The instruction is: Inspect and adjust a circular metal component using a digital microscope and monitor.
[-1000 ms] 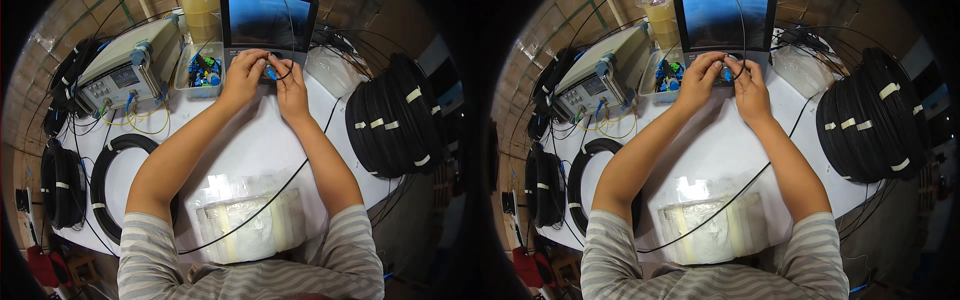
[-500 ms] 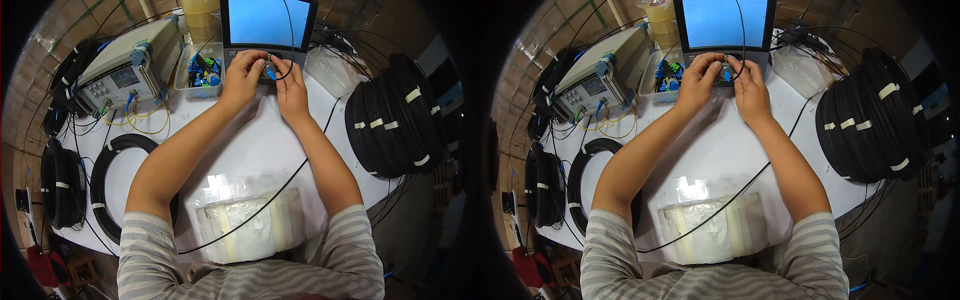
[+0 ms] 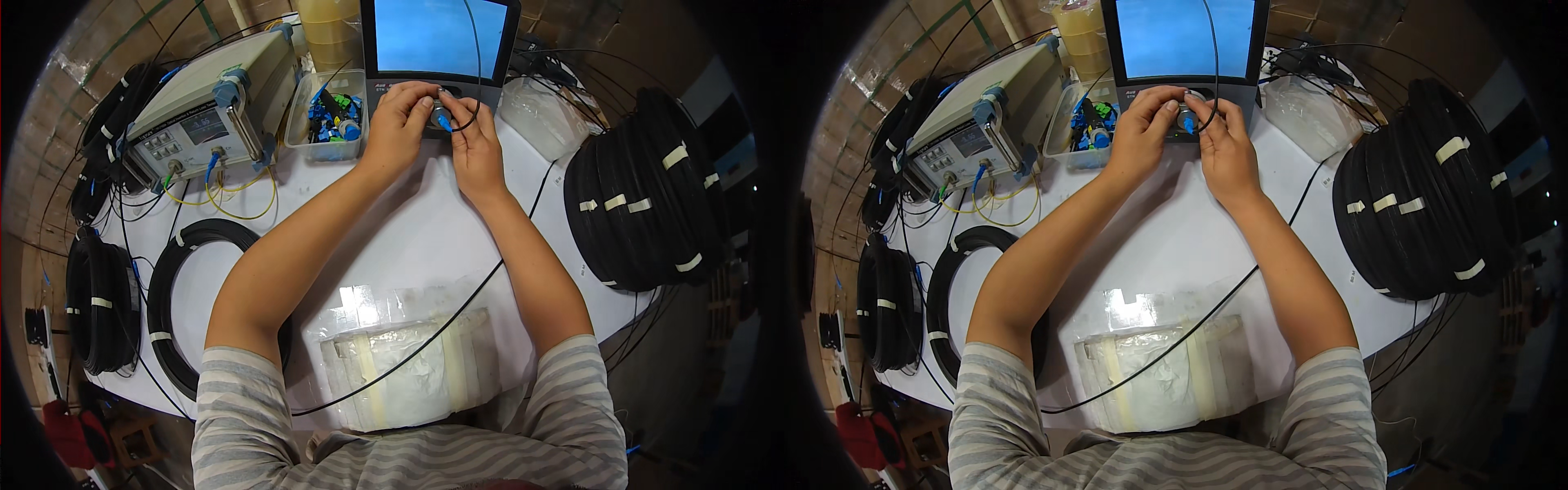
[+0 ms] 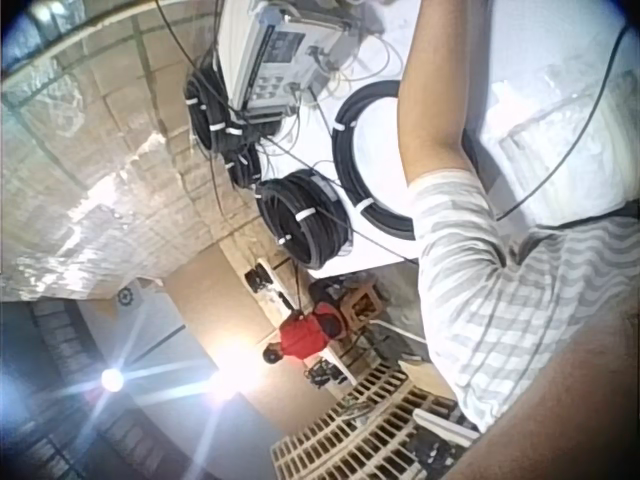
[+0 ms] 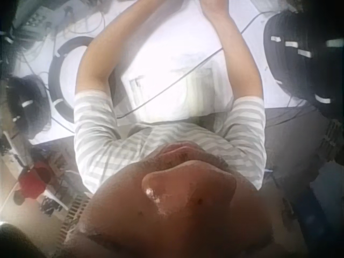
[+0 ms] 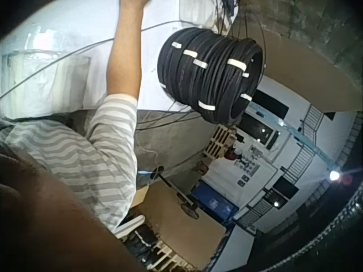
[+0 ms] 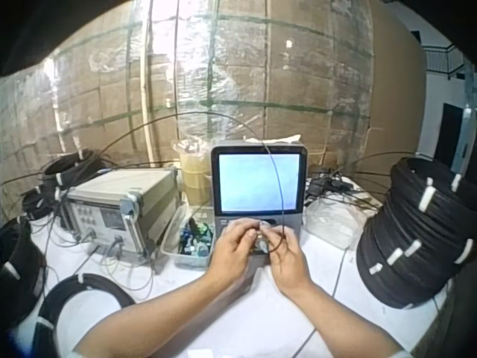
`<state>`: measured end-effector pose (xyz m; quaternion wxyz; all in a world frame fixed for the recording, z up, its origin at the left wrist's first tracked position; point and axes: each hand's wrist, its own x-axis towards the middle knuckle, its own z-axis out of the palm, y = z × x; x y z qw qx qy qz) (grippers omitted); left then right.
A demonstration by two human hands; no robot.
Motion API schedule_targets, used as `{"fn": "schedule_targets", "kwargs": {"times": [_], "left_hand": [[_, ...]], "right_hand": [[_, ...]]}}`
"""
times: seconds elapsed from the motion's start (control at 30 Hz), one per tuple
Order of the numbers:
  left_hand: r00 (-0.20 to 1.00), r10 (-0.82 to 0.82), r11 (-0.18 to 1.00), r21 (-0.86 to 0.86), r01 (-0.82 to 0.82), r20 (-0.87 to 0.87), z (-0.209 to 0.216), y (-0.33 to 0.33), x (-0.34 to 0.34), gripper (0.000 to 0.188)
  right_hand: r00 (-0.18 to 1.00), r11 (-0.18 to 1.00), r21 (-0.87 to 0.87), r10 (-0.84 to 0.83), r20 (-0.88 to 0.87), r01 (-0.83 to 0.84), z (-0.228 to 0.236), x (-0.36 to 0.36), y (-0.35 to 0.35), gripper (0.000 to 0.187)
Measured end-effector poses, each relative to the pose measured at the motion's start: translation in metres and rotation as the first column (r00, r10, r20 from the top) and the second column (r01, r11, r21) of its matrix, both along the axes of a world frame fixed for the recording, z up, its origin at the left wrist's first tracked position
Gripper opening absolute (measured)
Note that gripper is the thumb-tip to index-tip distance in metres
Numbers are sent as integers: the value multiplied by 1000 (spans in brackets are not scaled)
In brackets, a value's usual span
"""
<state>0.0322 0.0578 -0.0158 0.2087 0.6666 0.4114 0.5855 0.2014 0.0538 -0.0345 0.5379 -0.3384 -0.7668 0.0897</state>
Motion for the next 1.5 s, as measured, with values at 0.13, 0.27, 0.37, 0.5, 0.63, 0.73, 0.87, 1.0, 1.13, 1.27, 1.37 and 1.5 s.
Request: {"fn": "schedule_targets", "kwargs": {"times": [0.13,0.27,0.37,0.5,0.63,0.73,0.87,1.0,1.13,1.27,1.37,1.5], "left_hand": [[999,-12,1000,1,12,43,1,-1,1,25],[999,-10,999,-31,12,51,3,-4,1,25],[997,-18,999,-28,20,80,3,-7,3,25],[999,39,999,23,-39,13,0,-3,3,26],[991,98,988,124,-87,-87,0,-2,2,28],[994,66,995,82,-59,-89,1,-2,3,28],[999,30,999,29,-29,-36,1,-1,2,26],[1000,29,1000,-13,-29,-3,1,-2,2,25],[998,17,1000,4,-17,58,2,-3,4,22],[994,13,1000,21,-15,112,6,-8,6,20],[995,4,999,-38,0,100,8,-11,5,23],[993,5,998,-58,2,118,8,-12,6,24]], "right_hand": [[999,999,16,-29,21,28,2,0,-1,55],[1000,1000,11,-18,26,17,3,1,-2,51],[999,1000,-1,-23,30,23,4,2,-2,50],[999,999,32,-23,24,22,2,2,1,51],[1000,999,29,-17,7,17,1,0,0,54],[999,1000,26,8,44,-9,-3,3,4,57],[1000,1000,1,-2,22,2,-2,0,2,57],[999,1000,4,-29,29,29,1,0,-1,54],[999,999,18,-33,43,32,4,1,-2,53],[999,1000,12,-26,41,25,5,1,-3,52],[999,1000,3,-29,42,29,5,2,-3,52],[998,999,4,-52,44,52,5,2,-3,53]]}}
